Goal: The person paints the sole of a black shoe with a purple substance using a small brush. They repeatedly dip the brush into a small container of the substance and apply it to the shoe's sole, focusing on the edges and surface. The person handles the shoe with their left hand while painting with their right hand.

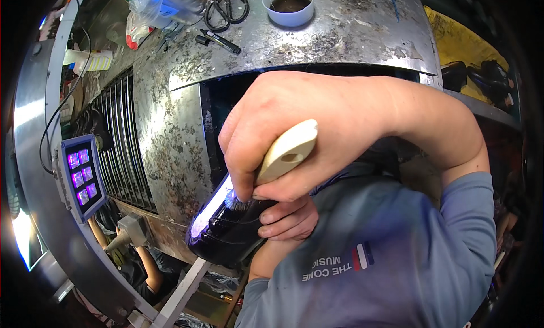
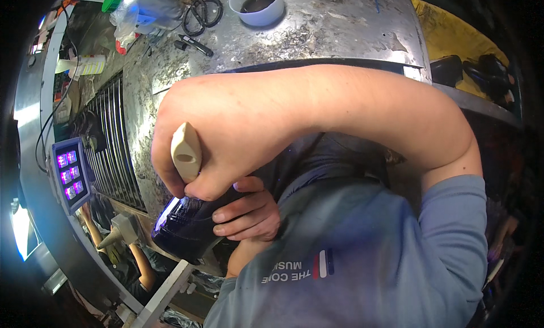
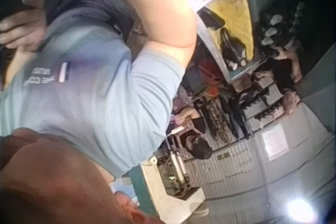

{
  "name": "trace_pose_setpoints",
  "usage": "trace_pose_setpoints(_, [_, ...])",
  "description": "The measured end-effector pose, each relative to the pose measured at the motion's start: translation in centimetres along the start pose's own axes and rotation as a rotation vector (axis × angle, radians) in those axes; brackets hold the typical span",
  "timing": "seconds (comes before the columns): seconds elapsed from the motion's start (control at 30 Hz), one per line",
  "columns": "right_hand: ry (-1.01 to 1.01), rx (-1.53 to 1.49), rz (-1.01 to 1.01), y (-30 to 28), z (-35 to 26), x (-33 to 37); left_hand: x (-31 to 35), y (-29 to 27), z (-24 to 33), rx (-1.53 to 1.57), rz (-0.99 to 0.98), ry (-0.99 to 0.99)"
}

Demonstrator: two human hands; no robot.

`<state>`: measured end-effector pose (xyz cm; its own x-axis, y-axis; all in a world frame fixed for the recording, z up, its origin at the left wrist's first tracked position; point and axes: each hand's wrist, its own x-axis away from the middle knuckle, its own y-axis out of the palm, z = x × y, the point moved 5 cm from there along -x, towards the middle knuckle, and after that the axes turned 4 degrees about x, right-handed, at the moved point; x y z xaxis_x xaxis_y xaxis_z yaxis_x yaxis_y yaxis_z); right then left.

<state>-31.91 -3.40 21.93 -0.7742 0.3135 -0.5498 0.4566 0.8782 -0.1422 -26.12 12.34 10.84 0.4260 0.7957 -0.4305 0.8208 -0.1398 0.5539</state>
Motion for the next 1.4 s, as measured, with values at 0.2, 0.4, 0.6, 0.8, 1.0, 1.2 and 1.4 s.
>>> trace_pose_setpoints(0.2, [0.035,0.074,-0.025,-0.6,0.1,0.0,-0.4,-0.1,-0.7,0.002,-0.019,-0.007])
trace_pose_setpoints(0.4, [0.147,0.104,-0.035,-2.0,0.7,1.1,0.4,0.4,-0.3,-0.034,0.052,0.043])
trace_pose_setpoints(0.6, [0.248,0.117,-0.023,-3.8,1.2,3.1,3.7,2.2,1.2,-0.204,0.172,0.168])
trace_pose_setpoints(0.8, [0.310,0.271,0.222,-6.6,1.0,5.9,9.0,15.4,3.7,-1.461,0.908,0.733])
trace_pose_setpoints(1.0, [0.350,0.301,0.304,-6.8,0.8,7.5,11.1,30.5,8.7,-2.150,1.755,0.390])
trace_pose_setpoints(1.2, [0.403,0.283,0.398,-6.6,1.4,8.6,9.8,45.2,18.0,-2.645,2.222,0.377])
trace_pose_setpoints(1.4, [0.465,0.370,0.478,-7.2,1.5,9.6,10.6,58.6,33.3,-2.996,2.397,0.782])
